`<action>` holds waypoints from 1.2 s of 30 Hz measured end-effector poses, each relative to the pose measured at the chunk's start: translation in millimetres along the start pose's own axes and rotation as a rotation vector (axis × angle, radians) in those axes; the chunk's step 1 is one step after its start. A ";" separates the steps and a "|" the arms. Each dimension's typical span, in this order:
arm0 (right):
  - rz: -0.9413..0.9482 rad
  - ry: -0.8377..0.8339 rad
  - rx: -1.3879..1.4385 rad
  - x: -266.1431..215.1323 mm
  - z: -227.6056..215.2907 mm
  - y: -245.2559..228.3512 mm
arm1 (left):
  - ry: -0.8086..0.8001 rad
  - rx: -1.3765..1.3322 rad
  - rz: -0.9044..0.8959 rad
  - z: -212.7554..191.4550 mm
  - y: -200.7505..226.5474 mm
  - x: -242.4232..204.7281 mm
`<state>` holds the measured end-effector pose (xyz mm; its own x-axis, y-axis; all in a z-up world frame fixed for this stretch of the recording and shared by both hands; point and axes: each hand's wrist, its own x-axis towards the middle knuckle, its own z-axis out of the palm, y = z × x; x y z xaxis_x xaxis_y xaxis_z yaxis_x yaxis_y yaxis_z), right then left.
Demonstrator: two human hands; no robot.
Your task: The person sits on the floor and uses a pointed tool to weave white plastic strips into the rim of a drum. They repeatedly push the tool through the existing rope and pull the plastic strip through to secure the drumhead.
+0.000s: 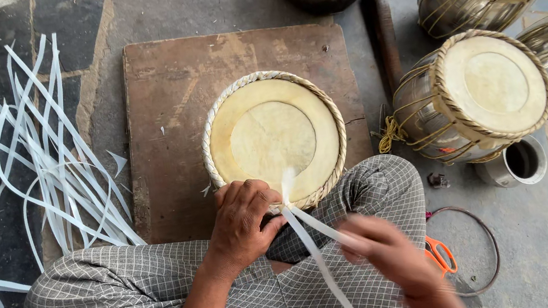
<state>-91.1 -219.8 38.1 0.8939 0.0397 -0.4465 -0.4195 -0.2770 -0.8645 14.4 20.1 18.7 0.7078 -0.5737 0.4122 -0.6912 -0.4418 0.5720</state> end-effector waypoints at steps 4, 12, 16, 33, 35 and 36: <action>-0.066 -0.275 -0.033 -41.9 -58.1 15.0 | 0.027 -0.007 0.012 5.7 -2.1 1.4; -0.221 0.079 -0.046 -18.9 -37.1 -5.5 | 0.005 0.050 0.043 7.2 -4.0 3.6; 0.114 -0.053 0.118 19.0 24.6 -1.2 | 0.011 0.047 0.019 9.6 -3.5 3.2; -0.702 -0.056 1.730 -32.7 -23.7 3.1 | 0.104 0.123 0.100 24.1 -10.2 -9.7; -0.743 0.146 1.220 -43.8 -29.7 2.5 | 0.106 0.146 0.112 23.7 -10.5 -5.9; -0.767 0.241 0.964 -49.6 -34.2 9.2 | 0.118 0.164 0.118 21.4 -15.5 4.3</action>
<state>-133.9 -257.2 60.2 0.9221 -0.3246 0.2105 0.3663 0.5577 -0.7448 25.1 9.7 -3.6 0.6260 -0.5475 0.5553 -0.7779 -0.4877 0.3962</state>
